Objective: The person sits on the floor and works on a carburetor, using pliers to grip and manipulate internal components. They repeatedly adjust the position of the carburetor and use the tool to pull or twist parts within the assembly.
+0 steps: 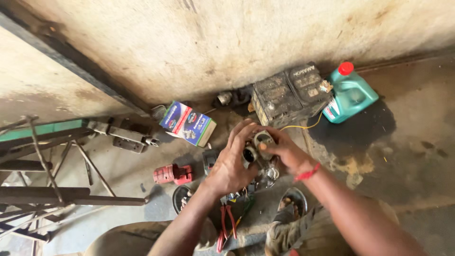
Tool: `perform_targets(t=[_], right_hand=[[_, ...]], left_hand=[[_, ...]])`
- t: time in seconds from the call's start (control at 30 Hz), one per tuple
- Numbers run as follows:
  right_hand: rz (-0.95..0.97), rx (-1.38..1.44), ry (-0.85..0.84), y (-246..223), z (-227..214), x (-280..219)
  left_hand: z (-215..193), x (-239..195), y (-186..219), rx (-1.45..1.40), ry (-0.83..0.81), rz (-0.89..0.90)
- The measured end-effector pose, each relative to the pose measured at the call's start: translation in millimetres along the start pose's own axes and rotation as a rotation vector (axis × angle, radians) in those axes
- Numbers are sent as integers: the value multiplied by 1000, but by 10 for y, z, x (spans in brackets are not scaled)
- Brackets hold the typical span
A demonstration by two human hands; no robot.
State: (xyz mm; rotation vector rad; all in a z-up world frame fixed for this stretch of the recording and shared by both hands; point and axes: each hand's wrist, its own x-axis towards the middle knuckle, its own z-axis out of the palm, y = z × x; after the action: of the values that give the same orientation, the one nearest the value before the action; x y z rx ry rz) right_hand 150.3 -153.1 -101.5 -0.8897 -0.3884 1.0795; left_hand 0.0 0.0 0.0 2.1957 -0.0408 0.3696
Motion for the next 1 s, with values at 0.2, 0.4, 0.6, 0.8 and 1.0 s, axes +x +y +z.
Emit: perform_targets(t=[0.2, 0.4, 0.6, 0.8, 1.0], right_hand=[[-195, -40, -22, -136, 461, -370], [-56, -241, -162, -219, 1009, -601], [127, -566, -108, -364, 1371, -426], [143, -107, 39, -532, 1276, -421], [50, -198, 82, -406, 1054, -720]], left_hand=[[-119, -484, -66, -471, -110, -462], [118, -892, 12, -1577, -60, -1130], [-72, -747, 58, -1303, 233, -1155], [-47, -464, 203, -1572, 262, -831], [-178, -655, 282, -1690, 406, -1045]])
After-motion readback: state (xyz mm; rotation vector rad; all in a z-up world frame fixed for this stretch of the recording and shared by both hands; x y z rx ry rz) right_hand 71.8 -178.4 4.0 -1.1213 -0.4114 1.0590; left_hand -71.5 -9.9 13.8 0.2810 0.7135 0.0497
